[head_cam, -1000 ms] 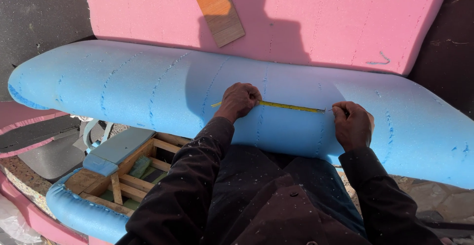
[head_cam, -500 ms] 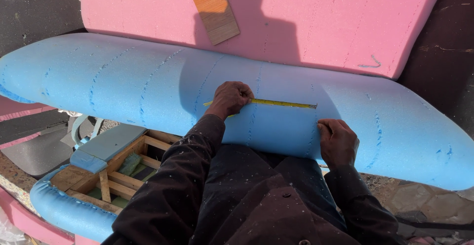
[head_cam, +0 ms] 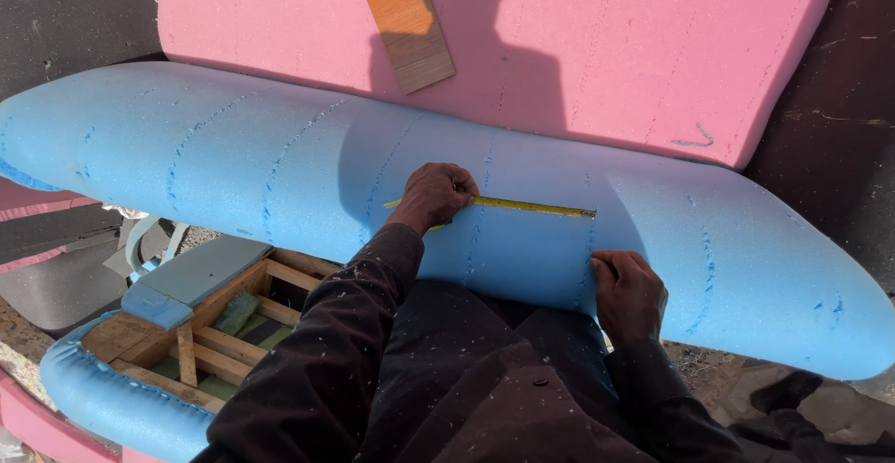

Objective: The person measures a large blue foam block using a yellow tape measure and a pencil. They mark multiple points along the curved surface of the foam, moving the tape measure to different positions to take measurements.

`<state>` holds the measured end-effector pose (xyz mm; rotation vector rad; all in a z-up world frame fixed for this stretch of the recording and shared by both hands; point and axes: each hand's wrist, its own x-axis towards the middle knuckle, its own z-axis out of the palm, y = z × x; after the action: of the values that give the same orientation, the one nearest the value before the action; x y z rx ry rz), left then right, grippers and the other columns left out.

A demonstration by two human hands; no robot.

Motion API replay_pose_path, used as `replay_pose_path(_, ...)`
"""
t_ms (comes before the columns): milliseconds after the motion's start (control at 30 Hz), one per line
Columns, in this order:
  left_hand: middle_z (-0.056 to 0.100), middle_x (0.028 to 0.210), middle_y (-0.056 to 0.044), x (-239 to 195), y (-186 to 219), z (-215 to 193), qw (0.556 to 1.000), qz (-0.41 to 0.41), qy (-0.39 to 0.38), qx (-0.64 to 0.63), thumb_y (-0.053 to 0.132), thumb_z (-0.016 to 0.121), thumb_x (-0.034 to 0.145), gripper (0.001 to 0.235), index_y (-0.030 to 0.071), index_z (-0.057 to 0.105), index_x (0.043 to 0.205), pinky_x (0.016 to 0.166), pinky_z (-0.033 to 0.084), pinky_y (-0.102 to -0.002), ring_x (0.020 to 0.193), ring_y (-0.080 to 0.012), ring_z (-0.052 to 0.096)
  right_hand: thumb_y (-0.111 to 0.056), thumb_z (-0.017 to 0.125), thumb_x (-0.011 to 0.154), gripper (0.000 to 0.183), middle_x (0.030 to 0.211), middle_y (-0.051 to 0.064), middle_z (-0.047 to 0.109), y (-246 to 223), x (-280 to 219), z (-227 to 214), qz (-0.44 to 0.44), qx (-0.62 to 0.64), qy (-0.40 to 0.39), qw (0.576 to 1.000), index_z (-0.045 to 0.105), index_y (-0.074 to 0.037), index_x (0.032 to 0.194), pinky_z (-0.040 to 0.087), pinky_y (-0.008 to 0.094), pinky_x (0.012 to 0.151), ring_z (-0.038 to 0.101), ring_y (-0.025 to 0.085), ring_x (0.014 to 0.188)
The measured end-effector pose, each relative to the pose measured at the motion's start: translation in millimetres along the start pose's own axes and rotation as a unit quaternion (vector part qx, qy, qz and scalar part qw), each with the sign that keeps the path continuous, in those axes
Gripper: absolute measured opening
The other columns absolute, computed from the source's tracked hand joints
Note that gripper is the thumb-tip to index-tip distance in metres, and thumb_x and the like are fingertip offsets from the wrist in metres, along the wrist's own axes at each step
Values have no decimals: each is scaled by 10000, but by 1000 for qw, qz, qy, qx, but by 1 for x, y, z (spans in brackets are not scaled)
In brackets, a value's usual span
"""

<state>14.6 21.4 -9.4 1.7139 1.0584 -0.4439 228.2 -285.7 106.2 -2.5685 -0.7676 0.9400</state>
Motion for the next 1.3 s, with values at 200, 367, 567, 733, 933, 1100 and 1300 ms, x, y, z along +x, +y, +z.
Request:
replay_pose_path(200, 853, 953, 3, -5, 6, -3, 1000, 4, 5, -1, 192, 917, 907, 83, 272, 908, 926, 947, 634, -467, 1009, -319, 819, -161, 824, 1166, 113, 1170, 151, 824, 10, 10, 1, -17, 17, 30, 999, 892, -94, 1228, 685, 533, 856, 825, 411, 1060)
replay_pose_path(367, 853, 958, -6, -10, 2, 3, 1000, 14, 7, 16, 197, 909, 921, 73, 270, 900, 919, 947, 635, -473, 1011, -333, 810, -204, 824, 1165, 125, 1168, 109, 829, 20, 16, 9, -30, -8, 20, 999, 893, -128, 1236, 696, 524, 865, 834, 389, 1048)
replay_pose_path(567, 889, 1069, 134, -24, 18, -4, 999, -4, 2, 53, 161, 765, 936, 225, 336, 907, 926, 862, 604, -398, 1014, -156, 782, -291, 744, 1111, 182, 1263, 18, 857, 36, -24, 9, -34, -39, 10, 999, 881, -210, 1199, 629, 503, 864, 809, 307, 1061)
replay_pose_path(733, 854, 989, -38, -36, 14, 12, 998, 21, 52, 9, 204, 913, 942, 55, 255, 896, 933, 947, 624, -492, 1052, -366, 782, -195, 769, 1154, 151, 1153, 126, 847, 36, -22, -24, -29, 34, 21, 999, 877, -124, 1232, 690, 607, 913, 834, 415, 1113)
replay_pose_path(933, 838, 952, 3, -60, 8, 32, 988, 40, 141, 51, 167, 911, 942, 121, 273, 872, 897, 997, 617, -518, 1008, -359, 759, -101, 735, 1163, 160, 1045, 131, 864, 53, -6, -58, 27, 135, 6, 991, 852, -92, 1272, 641, 439, 863, 827, 269, 952)
replay_pose_path(1100, 809, 974, 60, -63, -4, 56, 976, 38, 203, 73, 204, 910, 955, 139, 304, 835, 894, 1111, 549, -483, 1074, -275, 758, 47, 744, 1127, 142, 1133, 284, 828, 71, 1, -68, 10, 203, 1, 979, 805, 56, 1255, 651, 416, 864, 821, 326, 1032)
replay_pose_path(1300, 794, 993, 59, -68, -7, 62, 966, 59, 244, 59, 193, 886, 989, 156, 316, 808, 937, 1213, 489, -511, 1087, -254, 758, 140, 727, 1071, 149, 1256, 338, 803, 61, -10, -60, -36, 197, 11, 980, 794, 108, 1200, 677, 403, 818, 827, 354, 1056)
